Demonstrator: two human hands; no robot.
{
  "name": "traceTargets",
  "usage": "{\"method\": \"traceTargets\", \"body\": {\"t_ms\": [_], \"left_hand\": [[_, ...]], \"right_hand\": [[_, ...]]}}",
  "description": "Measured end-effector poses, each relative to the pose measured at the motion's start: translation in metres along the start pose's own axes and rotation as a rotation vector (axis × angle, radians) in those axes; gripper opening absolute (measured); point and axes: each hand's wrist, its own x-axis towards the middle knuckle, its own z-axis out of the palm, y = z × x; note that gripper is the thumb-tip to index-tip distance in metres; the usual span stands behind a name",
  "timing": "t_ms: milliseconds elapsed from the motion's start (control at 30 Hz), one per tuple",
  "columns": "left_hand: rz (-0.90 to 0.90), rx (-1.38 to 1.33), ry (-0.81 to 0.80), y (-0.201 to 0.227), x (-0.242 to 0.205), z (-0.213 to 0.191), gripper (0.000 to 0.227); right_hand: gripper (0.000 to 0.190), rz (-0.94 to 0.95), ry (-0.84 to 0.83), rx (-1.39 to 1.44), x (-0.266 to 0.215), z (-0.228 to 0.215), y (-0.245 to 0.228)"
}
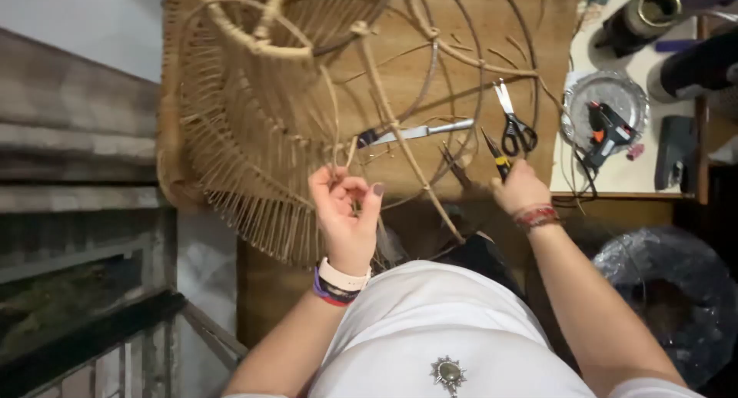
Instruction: Assembling a wicker furniture piece by attaching rattan sticks to a frame using a hot glue gun and pliers
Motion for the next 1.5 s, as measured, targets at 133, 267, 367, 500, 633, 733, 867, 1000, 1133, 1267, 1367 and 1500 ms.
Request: {"method": "traceTargets", "body": {"t_ms": [133,267,367,500,633,733,867,1000,1133,1267,1367,1500], "left_hand": [[0.019,-0.038,0.014,-0.001,-0.009,0.016,0.058],[-0.264,-0.181,0.120,-0.012,-0.021,0.039,0.043],[-0.436,-0.184,-0.022,-0.034,-0.038,0.069,0.028],[-0.556,-0.112,-0.383,-0.065,-0.053,0.131,0.023],[-0.598,-0.079,-0.560,-0.082,-0.062,0.203,0.019],[-0.652,-0.070,-0.672,-0.091,-0.068,0.251,0.018],[-0.649,-0.061,-0.793,-0.098,-0.076,0.310,0.016],[-0.605,-0.031,-0.890,-0.097,-0.078,0.354,0.016],[-0.612,-0.034,-0.899,-0.084,-0.078,0.378,0.016],[-0.606,-0.035,-0.875,-0.083,-0.080,0.381,0.016],[-0.569,-0.031,-0.808,-0.080,-0.074,0.375,0.018],[-0.494,-0.036,-0.629,-0.074,-0.065,0.343,0.018]], "right_hand": [[0.054,0.031,0.046,0.025,0.022,0.017,-0.002],[0.054,-0.063,0.192,0.116,0.048,0.020,-0.010],[0.048,-0.121,0.235,0.137,0.048,0.017,-0.002],[0.047,-0.229,0.379,0.183,0.068,0.023,0.058],[0.055,-0.220,0.614,0.249,0.072,-0.014,0.148],[0.075,-0.023,0.757,0.099,0.066,-0.041,0.217],[0.089,0.274,0.664,-0.064,0.080,-0.046,0.290],[0.090,0.274,0.567,-0.170,0.101,-0.042,0.319],[0.084,0.233,0.522,0.166,0.114,-0.026,0.347],[0.057,0.202,0.297,0.832,0.059,-0.062,0.312],[0.044,-0.080,0.149,1.158,0.008,-0.096,0.250],[0.046,-0.491,-0.185,1.527,-0.023,-0.093,0.177]]}}
